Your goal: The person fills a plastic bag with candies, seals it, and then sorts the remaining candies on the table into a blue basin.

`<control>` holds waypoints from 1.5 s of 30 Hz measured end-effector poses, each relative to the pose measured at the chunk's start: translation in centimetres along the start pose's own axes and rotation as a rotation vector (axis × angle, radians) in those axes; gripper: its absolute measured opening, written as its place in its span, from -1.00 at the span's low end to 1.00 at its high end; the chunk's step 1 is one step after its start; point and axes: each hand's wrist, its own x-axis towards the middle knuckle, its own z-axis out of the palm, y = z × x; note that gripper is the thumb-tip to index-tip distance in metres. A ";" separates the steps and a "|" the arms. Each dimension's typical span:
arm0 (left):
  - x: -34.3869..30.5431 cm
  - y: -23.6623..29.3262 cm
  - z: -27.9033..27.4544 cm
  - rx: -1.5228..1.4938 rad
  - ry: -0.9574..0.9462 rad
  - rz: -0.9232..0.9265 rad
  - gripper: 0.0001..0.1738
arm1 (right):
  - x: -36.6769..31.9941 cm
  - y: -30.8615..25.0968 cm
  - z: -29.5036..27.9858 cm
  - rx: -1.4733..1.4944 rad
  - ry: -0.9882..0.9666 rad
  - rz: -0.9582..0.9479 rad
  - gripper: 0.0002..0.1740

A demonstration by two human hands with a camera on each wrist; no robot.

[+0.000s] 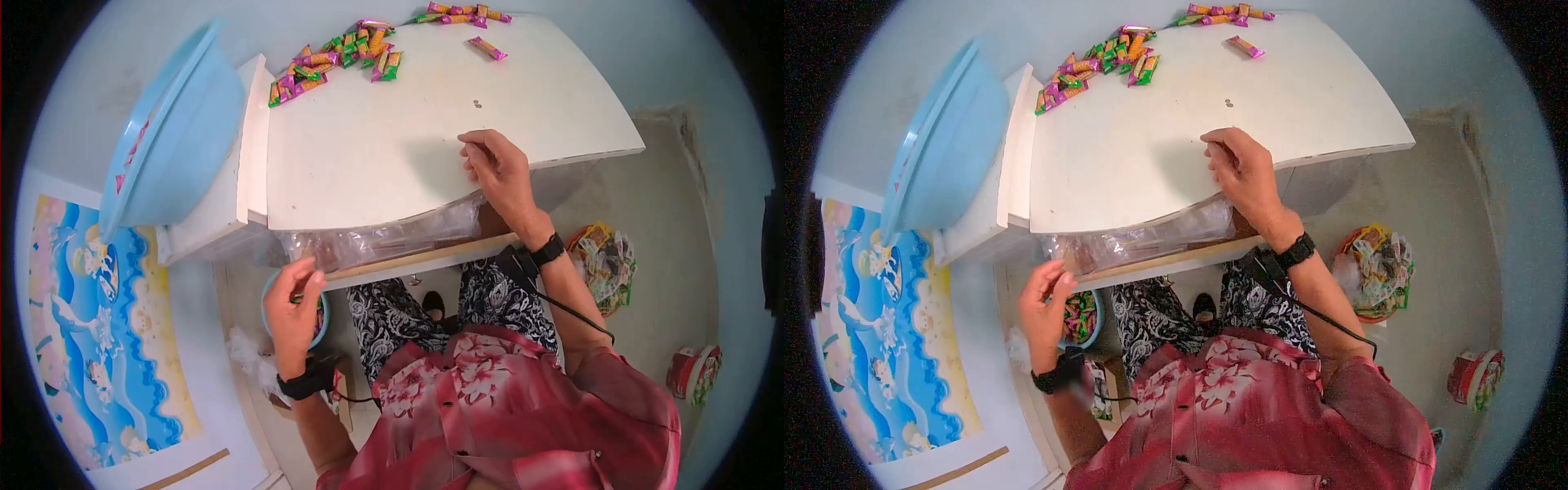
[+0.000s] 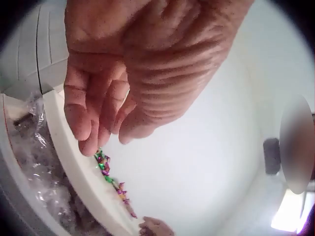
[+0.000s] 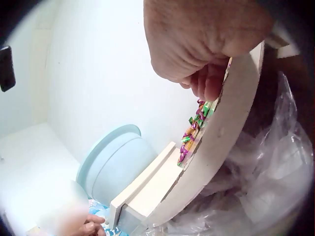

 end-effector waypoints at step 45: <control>1.0 0.3 4.1 0.560 0.331 0.289 -0.86 | -0.3 -0.3 0.9 -0.359 -0.053 -0.177 -0.83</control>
